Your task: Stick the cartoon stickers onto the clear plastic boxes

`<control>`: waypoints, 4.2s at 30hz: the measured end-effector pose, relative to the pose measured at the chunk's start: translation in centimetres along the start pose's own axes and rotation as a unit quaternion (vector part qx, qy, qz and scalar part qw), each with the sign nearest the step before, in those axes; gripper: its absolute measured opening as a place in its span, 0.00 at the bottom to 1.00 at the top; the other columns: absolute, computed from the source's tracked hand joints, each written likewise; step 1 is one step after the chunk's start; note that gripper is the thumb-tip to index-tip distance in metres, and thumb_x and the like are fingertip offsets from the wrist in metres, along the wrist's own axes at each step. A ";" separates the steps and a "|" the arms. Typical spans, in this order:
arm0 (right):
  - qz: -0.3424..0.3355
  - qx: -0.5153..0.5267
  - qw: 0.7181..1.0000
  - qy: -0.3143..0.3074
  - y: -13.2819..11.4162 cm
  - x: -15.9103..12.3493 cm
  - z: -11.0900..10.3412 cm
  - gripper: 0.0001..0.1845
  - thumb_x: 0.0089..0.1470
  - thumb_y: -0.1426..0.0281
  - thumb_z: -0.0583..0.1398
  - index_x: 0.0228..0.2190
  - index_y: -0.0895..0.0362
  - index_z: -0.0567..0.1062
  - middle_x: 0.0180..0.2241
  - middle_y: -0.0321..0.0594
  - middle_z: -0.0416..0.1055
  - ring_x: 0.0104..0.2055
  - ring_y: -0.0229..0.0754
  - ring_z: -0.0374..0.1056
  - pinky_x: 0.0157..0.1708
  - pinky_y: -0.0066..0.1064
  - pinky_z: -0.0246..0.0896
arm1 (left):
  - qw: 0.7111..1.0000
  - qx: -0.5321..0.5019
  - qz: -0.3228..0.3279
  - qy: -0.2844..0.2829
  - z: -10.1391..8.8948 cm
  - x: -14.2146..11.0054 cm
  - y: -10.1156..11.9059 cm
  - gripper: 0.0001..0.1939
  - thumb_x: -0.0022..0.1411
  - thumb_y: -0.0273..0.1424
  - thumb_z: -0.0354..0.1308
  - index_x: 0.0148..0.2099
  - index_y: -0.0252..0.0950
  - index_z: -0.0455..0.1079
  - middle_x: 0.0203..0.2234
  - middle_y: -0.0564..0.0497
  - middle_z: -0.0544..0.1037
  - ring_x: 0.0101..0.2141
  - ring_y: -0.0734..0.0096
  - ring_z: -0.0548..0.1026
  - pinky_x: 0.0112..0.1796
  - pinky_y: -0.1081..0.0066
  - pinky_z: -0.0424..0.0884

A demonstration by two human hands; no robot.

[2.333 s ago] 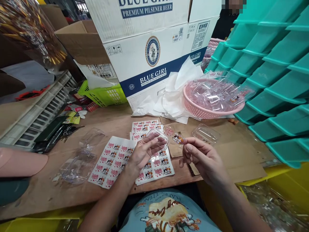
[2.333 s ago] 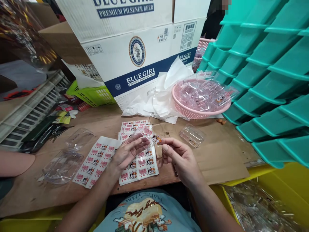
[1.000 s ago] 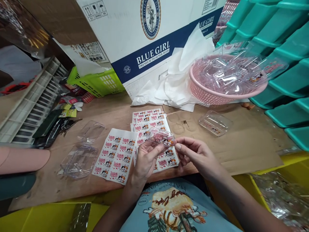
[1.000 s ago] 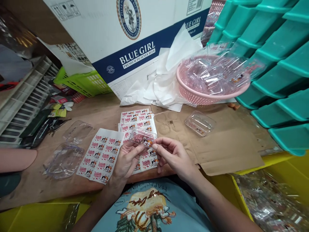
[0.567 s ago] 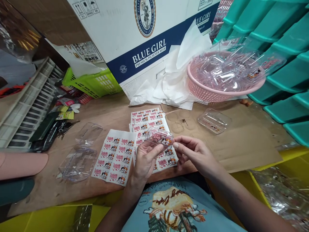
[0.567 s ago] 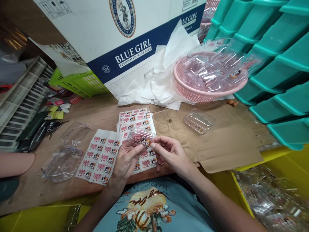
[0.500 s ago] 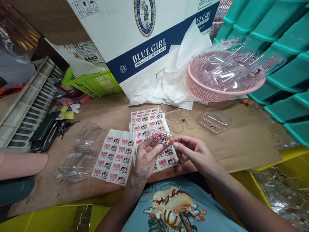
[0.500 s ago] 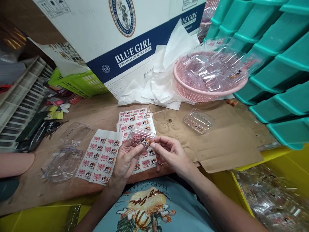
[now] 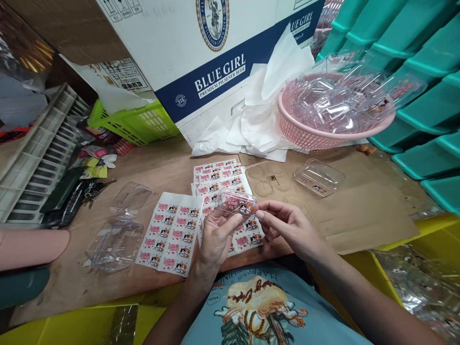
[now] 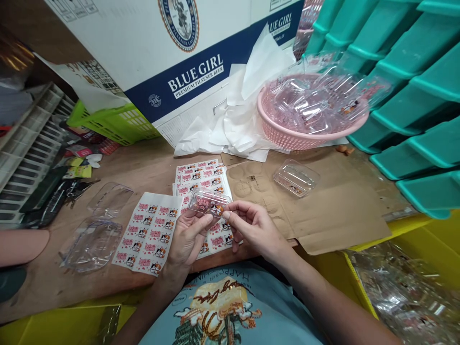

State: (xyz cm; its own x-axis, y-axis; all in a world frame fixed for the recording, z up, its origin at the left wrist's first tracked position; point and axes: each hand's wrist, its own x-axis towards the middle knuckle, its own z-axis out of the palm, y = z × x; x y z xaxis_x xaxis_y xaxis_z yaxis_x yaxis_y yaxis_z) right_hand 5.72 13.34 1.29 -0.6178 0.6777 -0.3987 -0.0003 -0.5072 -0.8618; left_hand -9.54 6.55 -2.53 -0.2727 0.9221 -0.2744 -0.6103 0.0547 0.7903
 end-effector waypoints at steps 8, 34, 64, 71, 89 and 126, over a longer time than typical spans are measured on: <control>0.003 -0.012 1.000 0.020 0.1 0.2 0.2 0.23 0.45 0.53 0.70 0.34 0.58 0.75 0.26 0.34 0.70 0.18 0.30 0.61 0.16 0.27 0.71 | 1.000 -0.021 0.005 -0.015 0.2 -0.1 0.1 0.12 0.55 0.26 0.67 0.43 0.38 0.78 0.42 0.48 0.83 0.47 0.59 0.80 0.53 0.58 0.73; -0.343 -0.663 0.649 0.147 3.4 -0.3 -0.5 0.32 0.65 0.69 0.54 0.67 0.59 0.55 0.37 0.48 0.69 0.40 0.51 0.66 0.38 0.40 0.67 | 0.988 -0.106 0.051 0.099 1.2 0.3 -0.8 0.05 0.52 0.29 0.71 0.32 0.36 0.78 0.33 0.53 0.84 0.35 0.71 0.81 0.46 0.64 0.76; -0.418 -0.607 0.664 0.130 0.9 4.1 -5.9 0.19 0.64 0.66 0.56 0.54 0.57 0.71 0.48 0.53 0.71 0.51 0.51 0.65 0.50 0.46 0.67 | 0.690 0.656 0.282 -0.121 -2.7 -2.8 -3.1 0.31 0.64 0.30 0.60 0.67 0.36 0.57 0.64 0.35 0.61 0.67 0.50 0.54 0.62 0.44 0.61; -0.333 -0.738 0.585 -0.048 -0.2 9.6 -1.1 0.20 0.63 0.64 0.57 0.55 0.55 0.72 0.61 0.54 0.63 0.65 0.69 0.50 0.54 0.74 0.49 | 0.713 0.614 0.337 -0.003 -6.0 -2.8 0.7 0.26 0.66 0.32 0.57 0.65 0.41 0.61 0.59 0.41 0.68 0.62 0.55 0.65 0.60 0.54 0.66; -0.230 -0.725 0.629 -0.161 2.2 15.5 15.5 0.23 0.56 0.64 0.61 0.50 0.64 0.69 0.51 0.61 0.68 0.56 0.63 0.58 0.52 0.69 0.51 | 0.690 0.610 0.324 0.216 -12.1 -2.5 0.2 0.42 0.66 0.27 0.53 0.74 0.43 0.33 0.72 0.38 0.43 0.70 0.50 0.41 0.66 0.44 0.46; -0.450 -0.582 0.678 0.008 -1.7 7.0 2.4 0.12 0.64 0.66 0.58 0.35 0.57 0.79 0.34 0.46 0.75 0.38 0.48 0.65 0.40 0.42 0.63 | 0.987 0.132 0.087 0.022 -3.2 2.8 4.1 0.07 0.55 0.33 0.68 0.35 0.34 0.80 0.31 0.49 0.83 0.34 0.73 0.78 0.40 0.74 0.72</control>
State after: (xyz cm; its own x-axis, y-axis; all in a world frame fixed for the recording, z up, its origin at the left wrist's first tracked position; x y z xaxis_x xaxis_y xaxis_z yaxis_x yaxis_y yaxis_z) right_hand -0.48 17.63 0.69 -0.7700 0.4449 0.4573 0.2552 0.8717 -0.4183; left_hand -15.19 8.09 -1.76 -0.3918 0.9091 -0.1417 -0.3373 0.0014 0.9414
